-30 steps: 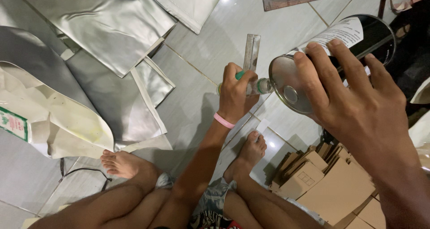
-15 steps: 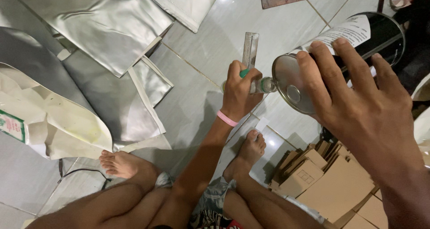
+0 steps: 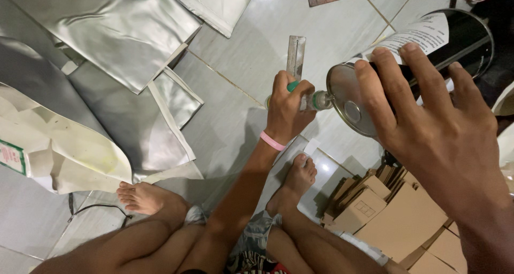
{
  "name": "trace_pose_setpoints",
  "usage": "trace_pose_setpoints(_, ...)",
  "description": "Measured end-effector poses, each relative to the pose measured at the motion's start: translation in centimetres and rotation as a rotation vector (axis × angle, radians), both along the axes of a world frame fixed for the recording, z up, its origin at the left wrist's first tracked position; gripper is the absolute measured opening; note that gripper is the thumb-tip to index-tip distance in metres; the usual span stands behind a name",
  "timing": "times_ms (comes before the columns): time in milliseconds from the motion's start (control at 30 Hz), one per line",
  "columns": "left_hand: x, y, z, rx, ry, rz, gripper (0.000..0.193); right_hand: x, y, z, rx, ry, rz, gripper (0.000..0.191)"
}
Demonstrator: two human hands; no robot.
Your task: The person sits on the floor and packs brown sandals into cardboard boxes. They wipe the sandals with a cloth, place them in boxes, and close the flaps. The person then pours liquid from a metal container into a small bottle.
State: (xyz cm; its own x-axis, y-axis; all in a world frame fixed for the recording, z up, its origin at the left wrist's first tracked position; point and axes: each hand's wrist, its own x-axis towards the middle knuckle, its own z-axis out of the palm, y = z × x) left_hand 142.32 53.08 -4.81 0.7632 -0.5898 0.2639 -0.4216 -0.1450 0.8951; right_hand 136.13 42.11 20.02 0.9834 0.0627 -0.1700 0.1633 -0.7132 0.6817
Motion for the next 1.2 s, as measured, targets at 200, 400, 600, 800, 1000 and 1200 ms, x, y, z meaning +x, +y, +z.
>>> trace_pose_setpoints(200,-0.15,-0.18,-0.11,0.014,0.01,-0.005,0.032,-0.06,-0.07,-0.05,0.004,0.019,-0.014,0.063)
trace_pose_setpoints(400,-0.18,-0.2,-0.25,0.003,-0.01,-0.004,0.034,-0.24,-0.1,-0.08,-0.065,0.07,-0.017,0.065)
trace_pose_setpoints(600,-0.21,-0.31,-0.41,0.002,-0.008,0.001,0.033,-0.42,-0.18,-0.17,-0.048,0.059,-0.012,0.063)
trace_pose_setpoints(800,-0.12,0.06,-0.46,0.007,-0.026,0.009,0.033,-0.52,0.17,-0.23,-0.023,0.061,-0.015,0.067)
trace_pose_setpoints(1000,-0.1,0.42,-0.19,0.011,-0.01,0.023,0.032,-0.41,0.4,-0.2,-0.081,0.101,-0.017,0.07)
trace_pose_setpoints(1200,0.0,0.38,-0.16,0.022,-0.018,0.025,0.032,-0.38,0.3,-0.4,-0.059,0.064,0.006,0.068)
